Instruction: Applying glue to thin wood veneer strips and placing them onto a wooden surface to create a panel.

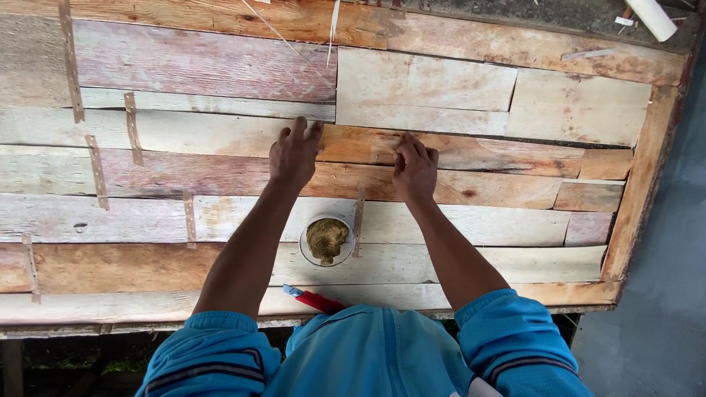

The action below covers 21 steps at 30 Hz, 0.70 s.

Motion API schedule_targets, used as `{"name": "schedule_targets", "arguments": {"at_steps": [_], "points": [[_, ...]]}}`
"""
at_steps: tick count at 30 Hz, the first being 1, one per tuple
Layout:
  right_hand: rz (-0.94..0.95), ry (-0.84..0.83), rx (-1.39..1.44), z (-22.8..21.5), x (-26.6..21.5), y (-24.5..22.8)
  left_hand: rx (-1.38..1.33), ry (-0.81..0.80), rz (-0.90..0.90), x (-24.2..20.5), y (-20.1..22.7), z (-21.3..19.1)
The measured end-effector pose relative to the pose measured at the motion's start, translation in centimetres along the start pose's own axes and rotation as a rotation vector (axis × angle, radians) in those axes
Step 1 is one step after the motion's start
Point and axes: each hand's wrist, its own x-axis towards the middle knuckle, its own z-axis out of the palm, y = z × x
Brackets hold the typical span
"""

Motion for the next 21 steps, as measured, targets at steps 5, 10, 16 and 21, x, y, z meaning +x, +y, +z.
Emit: {"name": "schedule_targets", "arguments": {"at_steps": [5, 10, 16, 21], "points": [[-0.012, 0.001, 0.008, -0.5, 0.4, -0.5, 0.015, -0.027, -0.032, 0.6, 0.1, 0.2], [0.028, -0.02, 0.022, -1.7, 0.0, -1.8, -0.015, -0.098, -0.084, 0.3, 0.7, -0.2], [0.098, -0.058, 0.09, -2.9, 0.2, -2.4, -0.036, -0.128, -0.132, -0.3, 1.5, -1.3], [0.169, -0.083, 0.233, -2.8, 0.4, -1.5, -0.106, -0.06, -0.132, -0.6, 1.3, -1.0]]}}
